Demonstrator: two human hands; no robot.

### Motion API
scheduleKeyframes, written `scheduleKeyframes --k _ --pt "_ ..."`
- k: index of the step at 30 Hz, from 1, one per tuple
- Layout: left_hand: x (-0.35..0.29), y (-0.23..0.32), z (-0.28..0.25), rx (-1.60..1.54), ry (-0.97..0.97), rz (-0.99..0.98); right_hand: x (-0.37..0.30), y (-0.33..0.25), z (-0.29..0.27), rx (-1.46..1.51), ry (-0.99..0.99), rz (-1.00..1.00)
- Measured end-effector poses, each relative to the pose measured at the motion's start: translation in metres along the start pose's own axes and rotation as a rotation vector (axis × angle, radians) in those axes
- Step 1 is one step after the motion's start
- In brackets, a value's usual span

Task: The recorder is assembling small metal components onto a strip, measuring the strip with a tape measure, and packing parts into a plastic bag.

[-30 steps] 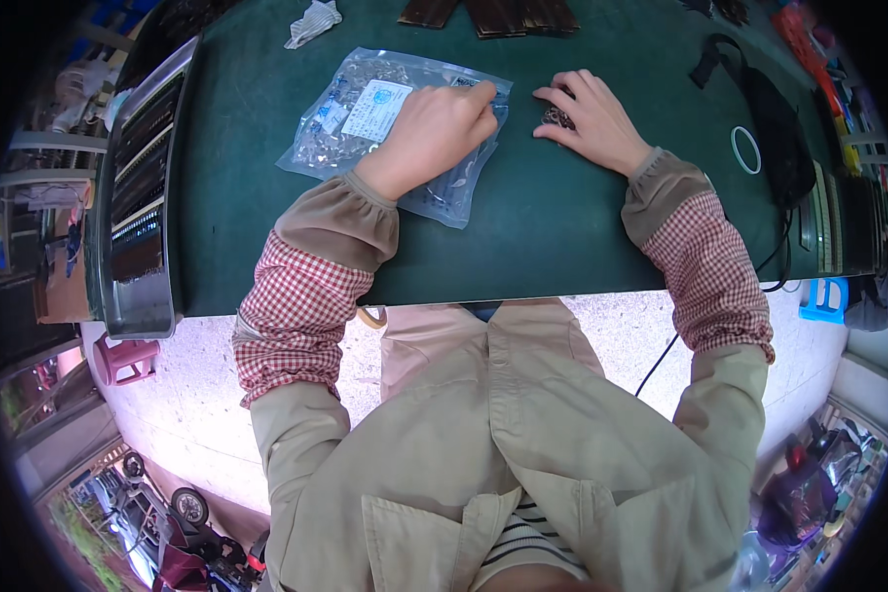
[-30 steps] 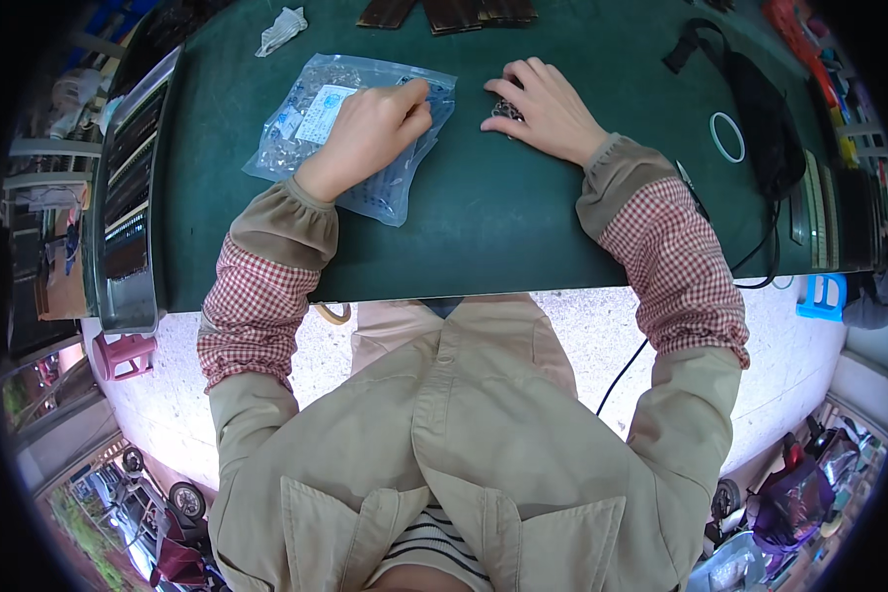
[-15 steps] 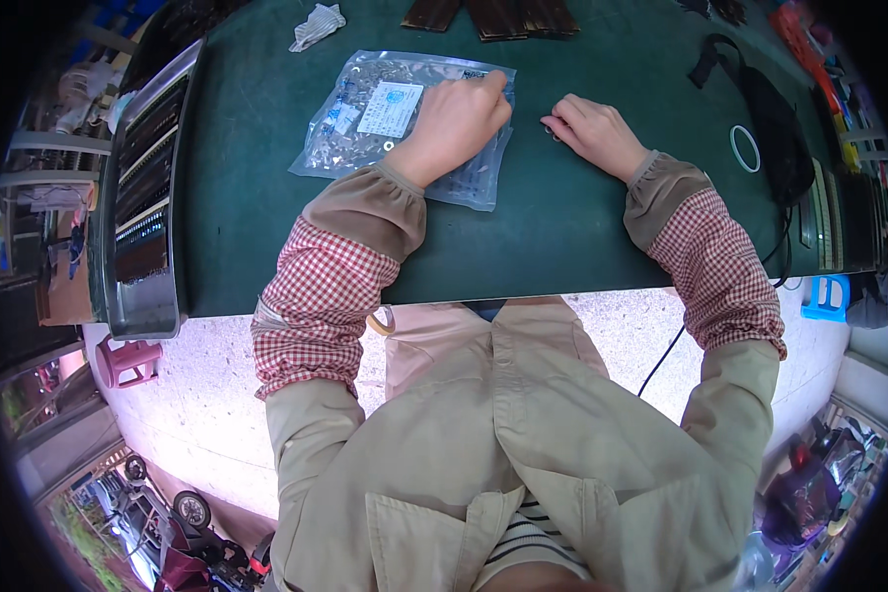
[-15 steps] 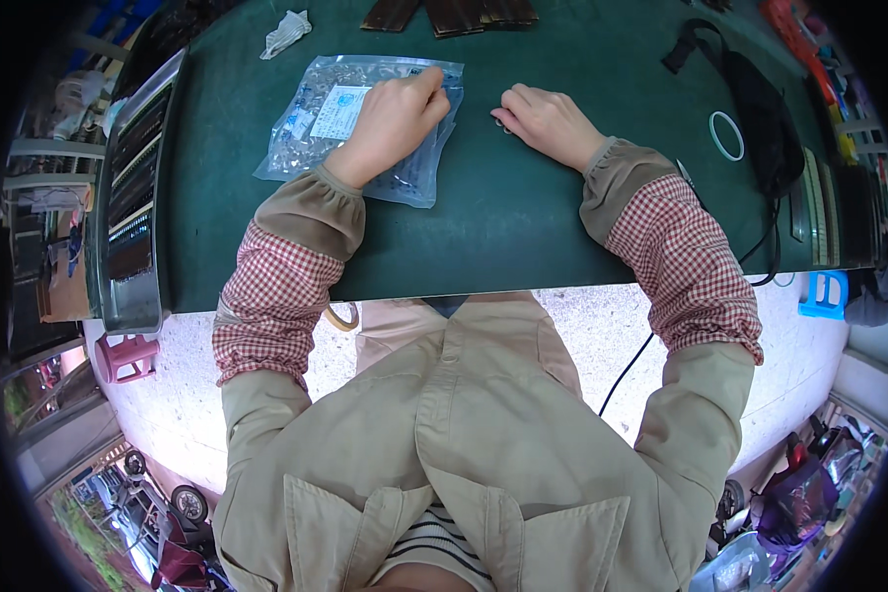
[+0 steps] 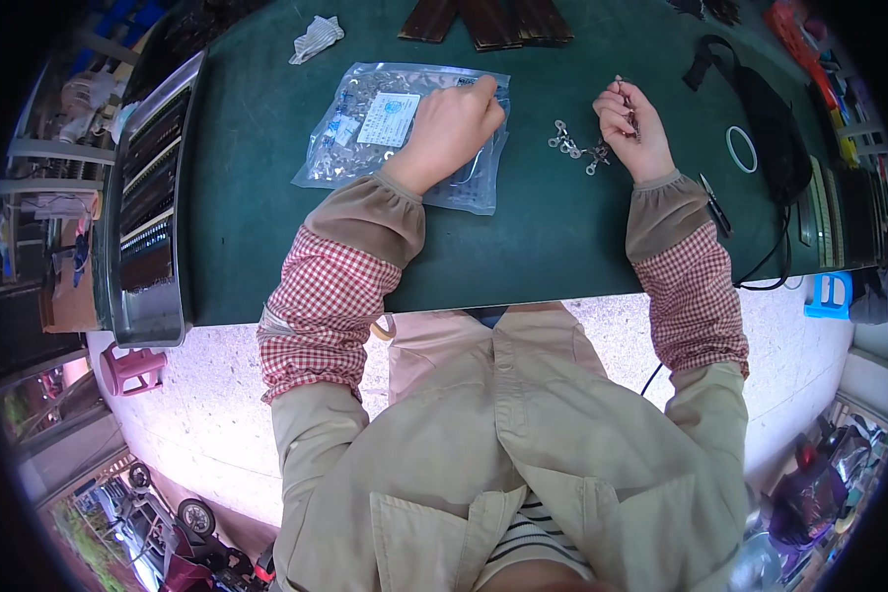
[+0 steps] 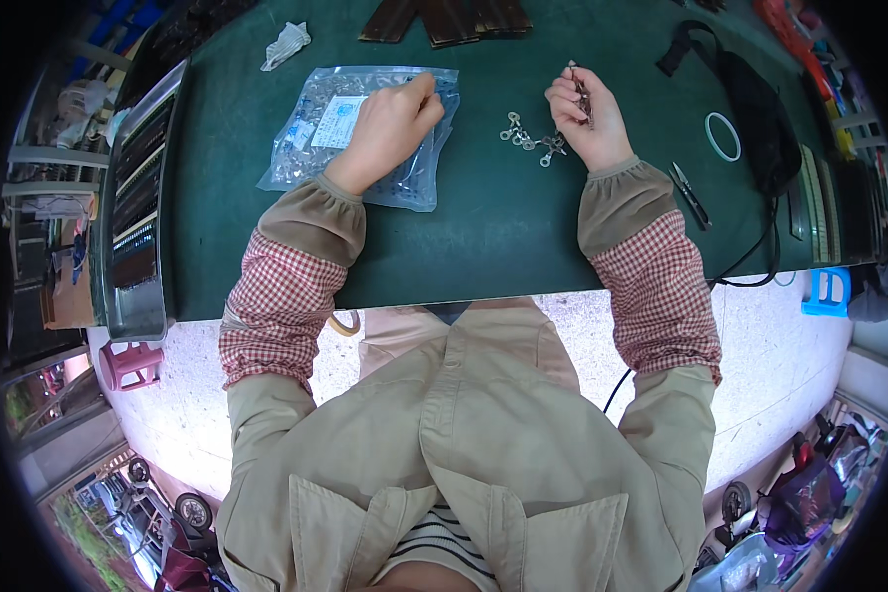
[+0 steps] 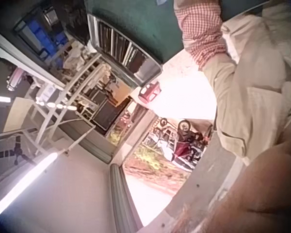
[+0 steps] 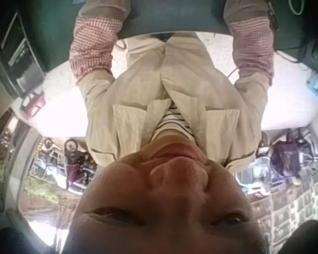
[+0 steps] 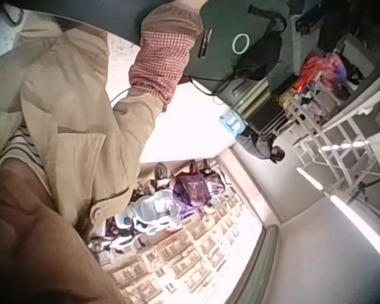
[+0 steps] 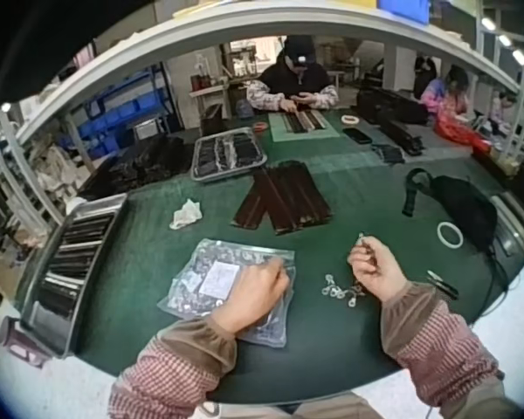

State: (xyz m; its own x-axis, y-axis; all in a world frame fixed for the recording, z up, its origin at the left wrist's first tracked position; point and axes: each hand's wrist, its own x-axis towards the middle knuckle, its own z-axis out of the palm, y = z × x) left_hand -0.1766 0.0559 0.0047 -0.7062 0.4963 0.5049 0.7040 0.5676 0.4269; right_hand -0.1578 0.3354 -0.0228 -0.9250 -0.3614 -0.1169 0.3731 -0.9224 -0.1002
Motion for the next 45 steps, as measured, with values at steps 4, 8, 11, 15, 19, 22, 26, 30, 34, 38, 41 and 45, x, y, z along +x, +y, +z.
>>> scheduleKeyframes --k 4,8,11,15,19,22,26,30,34,38,41,45 --pt "0.0 0.0 -0.001 -0.012 0.0 -0.001 0.003 0.017 0.005 -0.008 0.14 -0.124" --pt "0.001 0.001 -0.001 -0.014 0.0 -0.005 0.008 0.031 0.01 0.05 0.175 -0.172" --pt "0.0 0.0 -0.001 -0.009 -0.009 -0.007 0.016 0.043 0.02 0.014 0.26 -0.362" --pt "0.002 -0.001 -0.002 -0.016 0.005 0.001 0.031 0.073 0.043 -0.094 0.409 -0.584" --pt "0.008 0.001 -0.001 -0.005 0.024 -0.007 0.051 0.098 0.05 0.036 0.46 -0.627" --pt "0.01 -0.001 0.002 -0.005 0.045 -0.027 0.06 0.112 0.057 -0.007 0.496 -0.567" --pt "0.013 -0.001 0.003 -0.02 0.067 -0.053 0.068 0.12 0.062 -0.083 0.543 -0.544" --pt "0.016 -0.002 0.002 -0.04 0.093 -0.073 0.07 0.125 0.068 -0.138 0.573 -0.575" --pt "0.021 -0.003 -0.002 -0.081 0.142 -0.123 0.072 0.132 0.076 -0.25 0.562 -0.614" --pt "0.022 -0.006 -0.003 -0.134 0.189 -0.14 0.07 0.137 0.085 -0.361 0.492 -0.66" --pt "0.025 -0.004 -0.006 -0.148 0.222 -0.159 0.067 0.141 0.091 -0.416 0.435 -0.688" --pt "0.029 -0.004 -0.011 -0.178 0.247 -0.179 0.065 0.147 0.097 -0.472 0.38 -0.722"
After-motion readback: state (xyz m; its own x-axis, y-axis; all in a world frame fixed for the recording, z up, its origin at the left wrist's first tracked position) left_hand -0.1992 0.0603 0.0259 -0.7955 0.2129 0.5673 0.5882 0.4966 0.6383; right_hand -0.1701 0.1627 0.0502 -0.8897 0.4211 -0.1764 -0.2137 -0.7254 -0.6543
